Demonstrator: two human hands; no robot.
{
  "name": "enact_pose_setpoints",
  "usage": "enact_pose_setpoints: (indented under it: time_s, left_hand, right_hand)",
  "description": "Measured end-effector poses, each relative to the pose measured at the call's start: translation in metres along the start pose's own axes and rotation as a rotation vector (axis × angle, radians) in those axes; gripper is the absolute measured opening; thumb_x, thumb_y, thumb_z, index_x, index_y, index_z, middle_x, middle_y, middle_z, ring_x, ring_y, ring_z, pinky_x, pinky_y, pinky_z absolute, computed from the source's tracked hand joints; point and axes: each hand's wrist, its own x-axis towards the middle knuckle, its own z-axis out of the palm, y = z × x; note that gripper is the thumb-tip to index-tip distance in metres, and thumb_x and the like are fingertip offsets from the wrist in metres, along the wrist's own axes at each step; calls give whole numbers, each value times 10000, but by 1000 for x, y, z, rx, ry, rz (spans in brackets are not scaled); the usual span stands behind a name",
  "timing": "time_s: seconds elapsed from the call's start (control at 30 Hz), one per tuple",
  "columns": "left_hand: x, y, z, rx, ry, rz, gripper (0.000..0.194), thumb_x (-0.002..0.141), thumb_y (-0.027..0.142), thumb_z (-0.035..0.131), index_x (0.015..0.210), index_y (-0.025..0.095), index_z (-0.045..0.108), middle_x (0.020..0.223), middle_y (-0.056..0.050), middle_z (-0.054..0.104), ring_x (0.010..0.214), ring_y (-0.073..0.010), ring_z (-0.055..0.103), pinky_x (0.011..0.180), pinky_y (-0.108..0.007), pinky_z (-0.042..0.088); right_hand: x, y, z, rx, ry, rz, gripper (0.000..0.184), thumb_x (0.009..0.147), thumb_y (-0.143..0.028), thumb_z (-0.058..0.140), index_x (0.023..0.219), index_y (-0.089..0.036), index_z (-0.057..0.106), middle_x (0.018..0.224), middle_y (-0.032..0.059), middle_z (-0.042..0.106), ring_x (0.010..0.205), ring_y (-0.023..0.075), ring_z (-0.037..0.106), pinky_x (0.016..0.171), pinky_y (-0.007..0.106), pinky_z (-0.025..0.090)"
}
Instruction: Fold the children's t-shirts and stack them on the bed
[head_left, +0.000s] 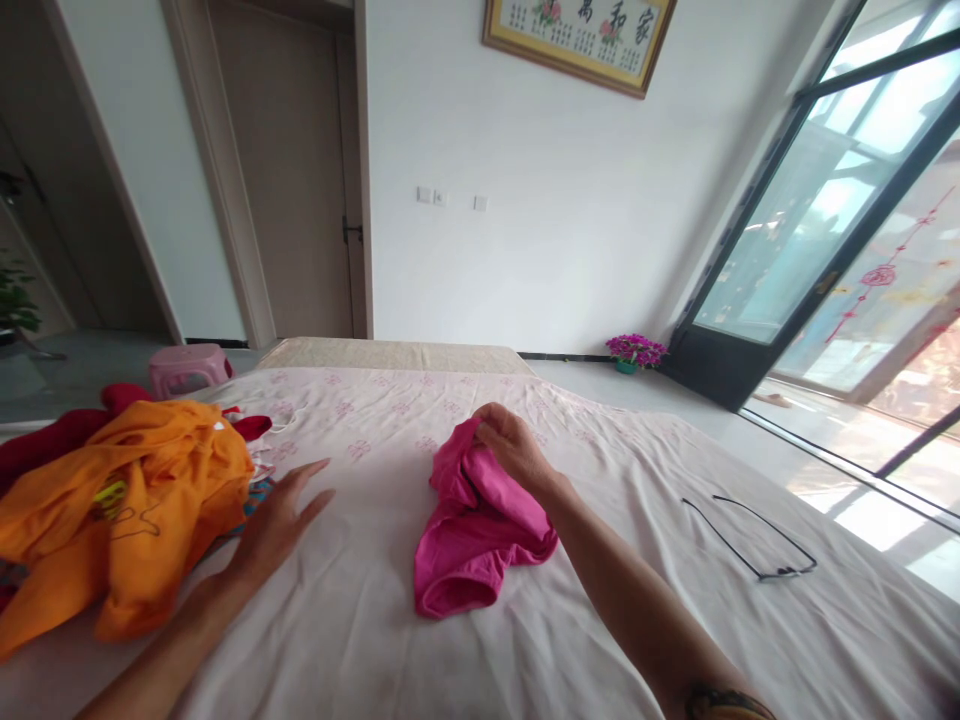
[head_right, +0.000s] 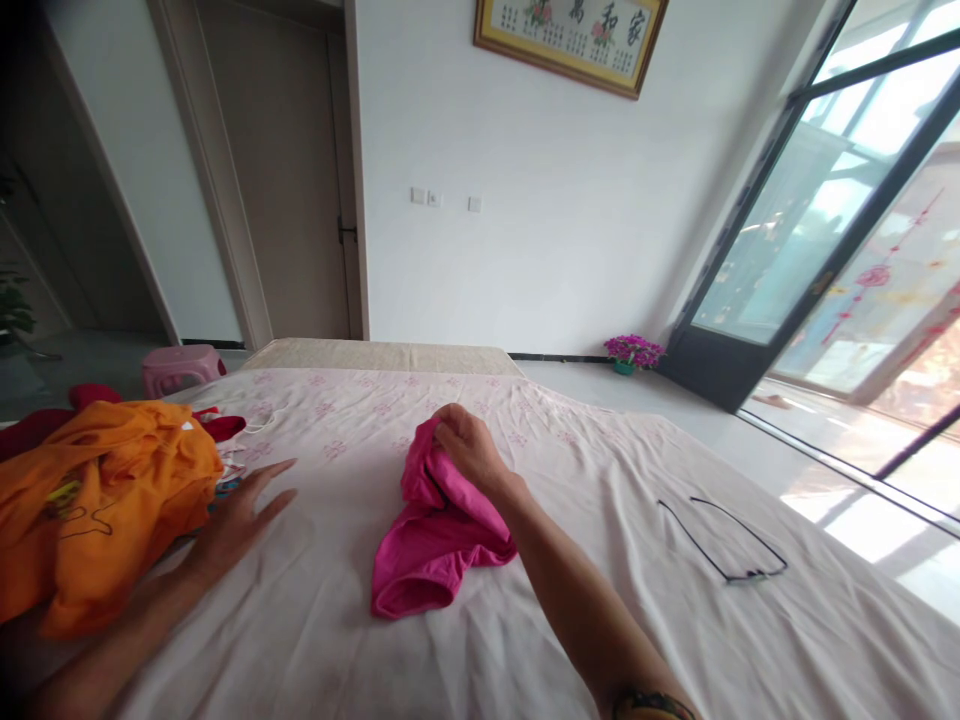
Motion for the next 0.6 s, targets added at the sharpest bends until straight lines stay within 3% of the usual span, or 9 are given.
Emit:
enact_pose_setpoints:
  time_s: [0.07, 0.13, 0.2, 0.23, 0.33, 0.4, 0.47, 0.53, 0.6]
  left_hand:
    - [-4, 56, 19, -329, -143, -11, 733, 819, 543, 622, 1456, 253, 402, 1475, -124, 494, 1229, -266, 593, 1005, -425, 496]
    - [-7, 107, 37, -490, -295, -8, 815, 742, 509, 734, 1450, 262, 417, 1424, -118, 550, 1168, -272, 629, 942, -393, 533]
    - [-4, 141, 47, -571, -308, -56, 498, 825, 519, 637, 1222, 219, 632, 1188, -97, 700, 1039, -264, 679, 897, -389, 544]
    - [2, 149, 46, -612, -262, -79, 436, 846, 529, 599, 1124, 202, 675, 1095, -92, 730, 990, -259, 690, 880, -388, 546]
    - [39, 145, 21, -639, 27, -210, 480, 809, 584, 593, 980, 148, 699, 876, -87, 745, 844, -249, 695, 758, -367, 560]
    - [75, 129, -14, -510, 267, -276, 518, 781, 624, 584, 896, 131, 694, 762, -72, 723, 758, -232, 683, 690, -347, 555]
    - [112, 112, -57, -246, 537, -173, 504, 822, 623, 527, 896, 150, 683, 821, -67, 726, 791, -217, 682, 711, -346, 555]
    - [138, 95, -101, -163, 641, -122, 510, 880, 598, 453, 1038, 158, 657, 1028, -81, 717, 977, -219, 667, 859, -373, 536]
    - [147, 73, -139, -87, 656, -89, 472, 902, 535, 456, 1118, 155, 633, 1158, -65, 685, 1115, -230, 627, 974, -400, 486]
  right_hand:
    - [-7, -16, 23, 131, -139, 12, 190, 922, -383, 571, 899, -196, 588, 791, 2, 640, 721, 143, 609, 681, 285, 509]
    - [-14, -31, 43, 197, -292, 2, 216, 929, -407, 578, 928, -192, 602, 832, 14, 662, 765, 151, 629, 716, 302, 526]
    - [-21, -42, 54, 172, -362, -56, 220, 927, -407, 596, 982, -196, 621, 902, 31, 686, 839, 165, 650, 770, 325, 538]
    - [-24, -45, 55, 133, -336, -100, 215, 926, -395, 604, 1014, -200, 628, 949, 41, 694, 880, 172, 655, 805, 337, 538]
    - [-29, -38, 46, 26, -102, -168, 198, 934, -346, 591, 1080, -217, 628, 1022, 58, 704, 945, 179, 665, 864, 360, 528]
    - [-33, -22, 38, 19, -2, -113, 176, 936, -323, 567, 1060, -215, 630, 972, 55, 713, 904, 178, 678, 827, 354, 540]
    - [-38, -1, 31, 20, -6, -29, 153, 920, -286, 554, 1024, -208, 636, 932, 48, 714, 863, 177, 686, 783, 339, 550]
    - [-45, 20, 27, -39, -49, 48, 151, 894, -221, 521, 967, -203, 653, 912, 38, 713, 839, 171, 688, 761, 318, 547]
    - [-51, 39, 24, -158, -83, 94, 201, 862, -160, 481, 918, -206, 669, 883, 26, 711, 824, 166, 681, 753, 300, 533]
